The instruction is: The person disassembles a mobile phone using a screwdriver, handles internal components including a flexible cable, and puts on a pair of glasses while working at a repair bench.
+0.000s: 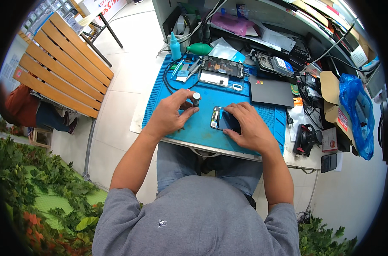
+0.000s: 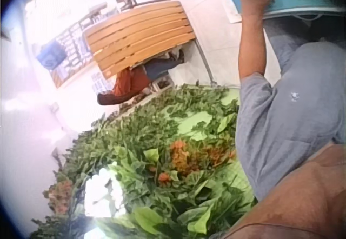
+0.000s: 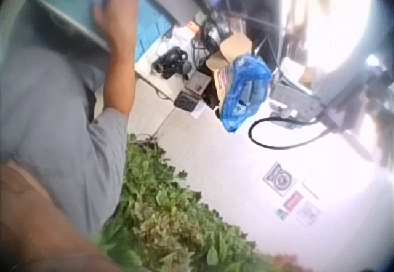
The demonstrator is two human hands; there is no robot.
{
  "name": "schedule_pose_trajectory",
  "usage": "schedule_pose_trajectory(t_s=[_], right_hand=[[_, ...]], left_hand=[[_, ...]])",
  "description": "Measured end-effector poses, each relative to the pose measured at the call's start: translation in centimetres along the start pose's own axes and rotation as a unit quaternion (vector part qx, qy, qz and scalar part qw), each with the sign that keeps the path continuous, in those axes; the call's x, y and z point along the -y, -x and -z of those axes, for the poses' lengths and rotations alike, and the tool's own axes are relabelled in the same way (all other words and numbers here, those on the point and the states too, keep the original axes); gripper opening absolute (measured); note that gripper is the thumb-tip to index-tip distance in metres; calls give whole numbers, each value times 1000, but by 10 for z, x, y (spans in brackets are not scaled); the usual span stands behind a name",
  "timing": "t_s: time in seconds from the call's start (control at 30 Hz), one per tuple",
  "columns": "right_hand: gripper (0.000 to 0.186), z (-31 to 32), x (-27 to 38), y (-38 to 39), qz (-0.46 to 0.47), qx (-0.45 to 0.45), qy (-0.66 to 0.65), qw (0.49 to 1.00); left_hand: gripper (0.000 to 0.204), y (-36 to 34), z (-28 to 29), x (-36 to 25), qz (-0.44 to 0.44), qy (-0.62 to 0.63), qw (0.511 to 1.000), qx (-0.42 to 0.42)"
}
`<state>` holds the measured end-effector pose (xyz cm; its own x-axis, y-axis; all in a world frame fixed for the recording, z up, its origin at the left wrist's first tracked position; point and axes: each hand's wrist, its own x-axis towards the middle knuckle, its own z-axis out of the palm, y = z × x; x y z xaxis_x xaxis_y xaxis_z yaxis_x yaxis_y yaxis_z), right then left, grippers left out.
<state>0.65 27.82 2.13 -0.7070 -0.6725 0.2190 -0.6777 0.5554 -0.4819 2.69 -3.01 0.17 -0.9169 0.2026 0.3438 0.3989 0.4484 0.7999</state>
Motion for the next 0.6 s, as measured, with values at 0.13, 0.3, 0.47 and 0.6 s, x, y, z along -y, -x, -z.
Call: schedule_pose_trajectory(t_s=[0.13, 0.3, 0.47, 0.6], right_hand=[[64, -1, -2, 2, 2, -9, -6, 1000], [61, -5, -1, 6, 11, -36, -12, 999], [61, -5, 0, 8, 13, -45, -11, 999], [61, -2, 0, 7, 9, -29, -21, 999]], left_hand=[[41, -7, 25, -10, 9, -33, 998, -54], [42, -17, 88, -4, 162, -276, 947, 30], [36, -20, 86, -5, 153, -324, 931, 70], [28, -28, 71, -22, 143, -259, 950, 97]])
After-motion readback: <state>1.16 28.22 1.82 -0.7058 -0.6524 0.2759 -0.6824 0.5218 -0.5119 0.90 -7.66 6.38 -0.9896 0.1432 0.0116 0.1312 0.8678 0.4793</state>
